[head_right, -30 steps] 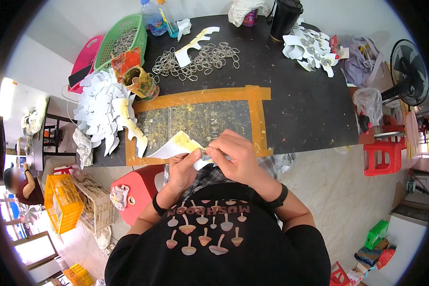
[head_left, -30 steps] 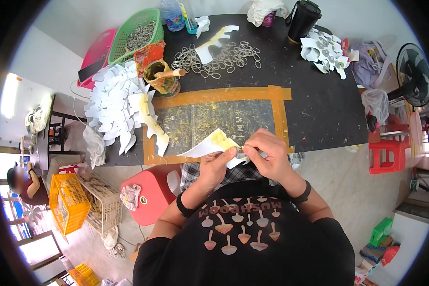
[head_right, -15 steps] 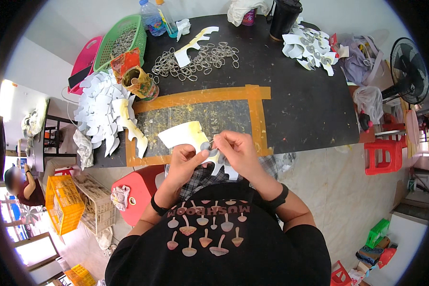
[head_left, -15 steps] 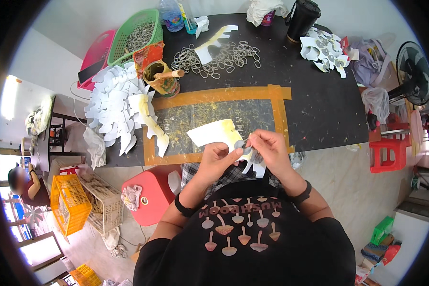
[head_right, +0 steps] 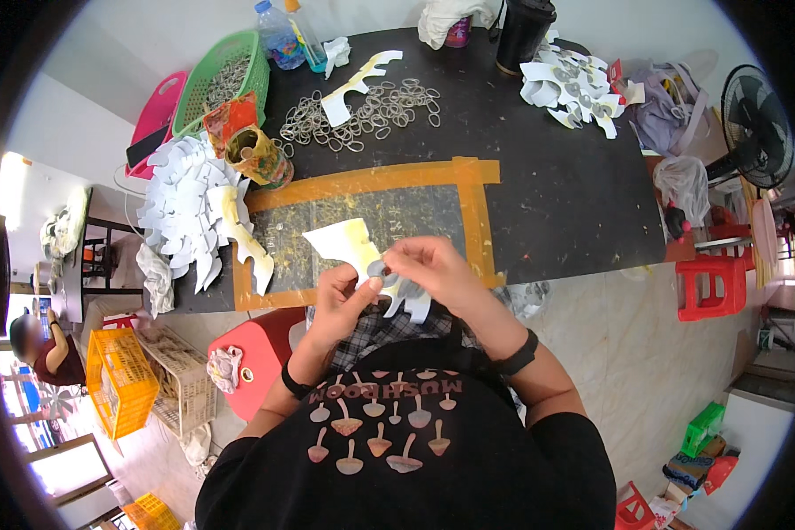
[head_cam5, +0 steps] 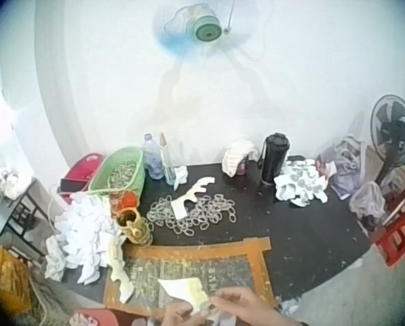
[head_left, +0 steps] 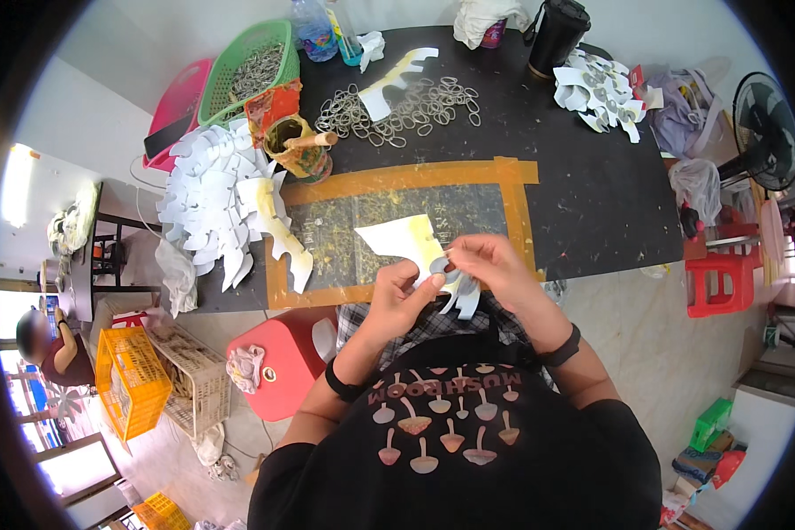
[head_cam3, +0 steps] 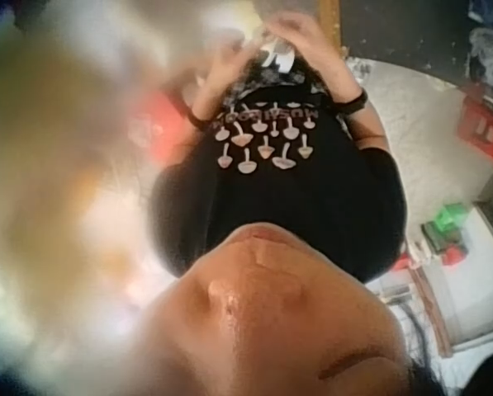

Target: Applying adhesive to white foam-like shoe components and attaching small circular metal rings to them.

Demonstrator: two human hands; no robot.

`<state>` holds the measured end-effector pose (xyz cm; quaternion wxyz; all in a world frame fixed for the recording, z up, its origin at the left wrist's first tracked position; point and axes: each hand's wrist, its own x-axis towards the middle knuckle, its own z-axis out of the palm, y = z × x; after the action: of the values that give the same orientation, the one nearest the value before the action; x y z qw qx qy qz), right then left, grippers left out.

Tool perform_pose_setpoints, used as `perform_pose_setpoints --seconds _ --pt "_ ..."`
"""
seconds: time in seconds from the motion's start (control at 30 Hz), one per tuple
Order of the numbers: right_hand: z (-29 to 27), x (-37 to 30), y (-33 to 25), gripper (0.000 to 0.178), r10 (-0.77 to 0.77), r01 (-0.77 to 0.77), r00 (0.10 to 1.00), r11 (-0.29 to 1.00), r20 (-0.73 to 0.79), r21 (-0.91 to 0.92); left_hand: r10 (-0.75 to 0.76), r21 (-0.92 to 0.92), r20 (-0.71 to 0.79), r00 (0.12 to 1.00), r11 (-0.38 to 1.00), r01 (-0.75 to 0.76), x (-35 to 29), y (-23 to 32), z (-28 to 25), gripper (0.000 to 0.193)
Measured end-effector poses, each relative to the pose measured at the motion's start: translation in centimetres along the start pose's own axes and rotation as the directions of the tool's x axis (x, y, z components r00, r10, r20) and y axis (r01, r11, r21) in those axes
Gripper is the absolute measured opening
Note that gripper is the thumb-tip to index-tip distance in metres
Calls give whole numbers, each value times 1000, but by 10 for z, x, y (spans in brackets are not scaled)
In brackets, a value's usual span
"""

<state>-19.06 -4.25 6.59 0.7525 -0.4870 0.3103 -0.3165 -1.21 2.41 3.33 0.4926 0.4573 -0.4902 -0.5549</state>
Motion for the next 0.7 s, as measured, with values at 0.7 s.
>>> perform_pose_setpoints --seconds 0.7 --pt "2 0 2 13 -51 51 998 999 45 -3 2 -336 -157 988 940 -55 2 -15 1 15"
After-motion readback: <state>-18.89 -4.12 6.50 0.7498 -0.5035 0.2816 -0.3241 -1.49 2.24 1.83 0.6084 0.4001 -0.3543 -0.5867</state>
